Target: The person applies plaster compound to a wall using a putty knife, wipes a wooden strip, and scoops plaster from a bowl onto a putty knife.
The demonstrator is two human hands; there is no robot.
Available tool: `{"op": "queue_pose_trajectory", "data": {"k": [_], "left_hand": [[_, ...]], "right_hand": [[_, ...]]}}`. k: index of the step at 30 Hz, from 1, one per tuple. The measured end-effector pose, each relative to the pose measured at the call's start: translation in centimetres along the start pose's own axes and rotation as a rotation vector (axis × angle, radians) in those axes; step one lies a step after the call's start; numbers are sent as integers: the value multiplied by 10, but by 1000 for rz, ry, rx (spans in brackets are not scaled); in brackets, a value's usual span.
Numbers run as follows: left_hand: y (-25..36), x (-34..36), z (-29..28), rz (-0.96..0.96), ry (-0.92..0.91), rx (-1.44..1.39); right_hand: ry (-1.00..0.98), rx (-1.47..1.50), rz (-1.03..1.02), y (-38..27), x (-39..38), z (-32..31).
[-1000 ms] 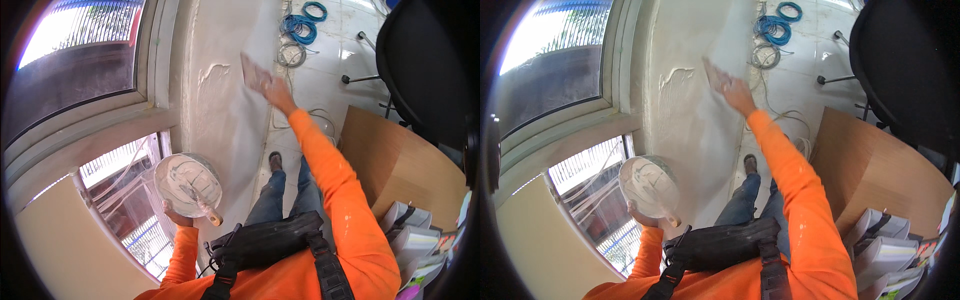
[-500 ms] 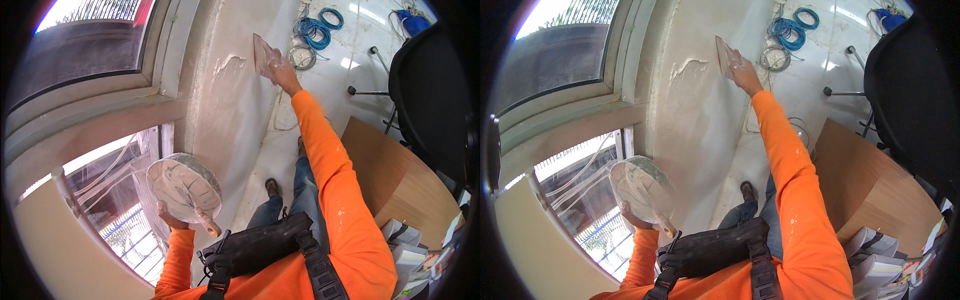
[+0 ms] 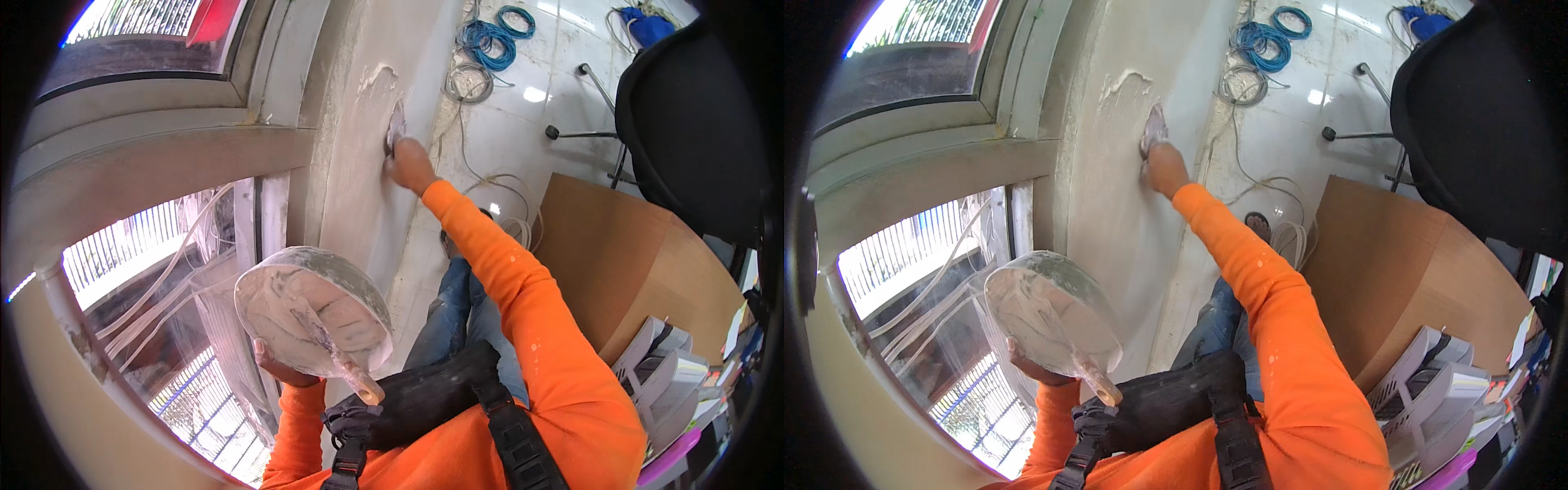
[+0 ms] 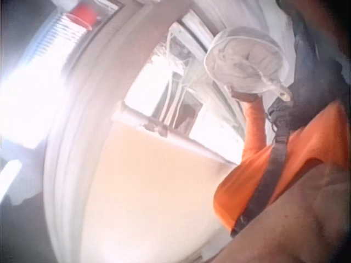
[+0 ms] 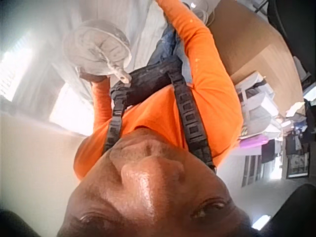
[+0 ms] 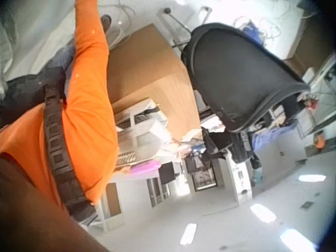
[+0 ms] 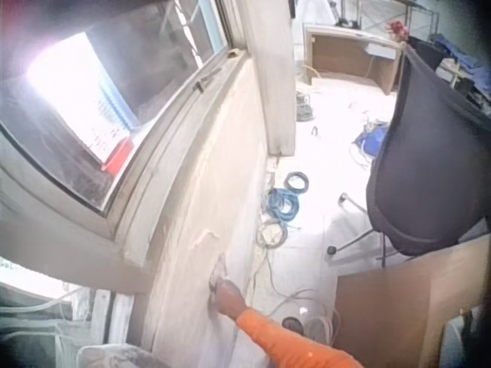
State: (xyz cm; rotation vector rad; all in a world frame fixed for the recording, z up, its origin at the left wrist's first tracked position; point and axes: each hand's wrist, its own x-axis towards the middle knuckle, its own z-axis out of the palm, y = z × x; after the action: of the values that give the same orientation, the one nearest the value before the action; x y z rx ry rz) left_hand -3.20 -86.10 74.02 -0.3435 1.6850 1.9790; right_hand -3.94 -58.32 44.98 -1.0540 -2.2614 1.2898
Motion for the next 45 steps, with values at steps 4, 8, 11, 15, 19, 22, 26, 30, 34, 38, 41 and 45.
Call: {"op": "queue_pose_trajectory", "data": {"k": [4, 8, 11, 15, 19, 22, 26, 30, 34, 38, 41, 45], "left_hand": [[0, 4, -2, -2, -69, -44], [6, 10, -1, 36, -51, 25], [10, 7, -4, 83, 25, 141], [-3, 21, -6, 12, -229, 30], [-19, 44, 13, 471, -144, 541], [-18, 56, 46, 736, -336, 831], [-7, 64, 119, 960, -357, 934], [16, 89, 224, 225, -506, 150], [32, 135, 344, 215, -486, -48], [54, 216, 446, 360, -364, 109], [45, 261, 493, 384, -295, 155], [46, 270, 514, 362, -272, 251]], "right_hand": [[-252, -107, -110, -38, -80, 15], [-249, 222, 81, -93, -171, 31], [-238, 355, -96, -122, -221, 14], [-495, 415, -169, -115, -232, -48], [-578, -198, -445, -74, -208, -128], [-49, 978, 584, -40, -175, -171], [288, 1452, 726, 9, -127, -217], [285, 1686, 543, 52, -73, -247], [326, 1654, 536, 98, 44, -267], [300, 741, 475, 141, 223, -307], [512, 400, -72, 155, 389, -350], [389, 200, -173, 129, 579, -399]]}}
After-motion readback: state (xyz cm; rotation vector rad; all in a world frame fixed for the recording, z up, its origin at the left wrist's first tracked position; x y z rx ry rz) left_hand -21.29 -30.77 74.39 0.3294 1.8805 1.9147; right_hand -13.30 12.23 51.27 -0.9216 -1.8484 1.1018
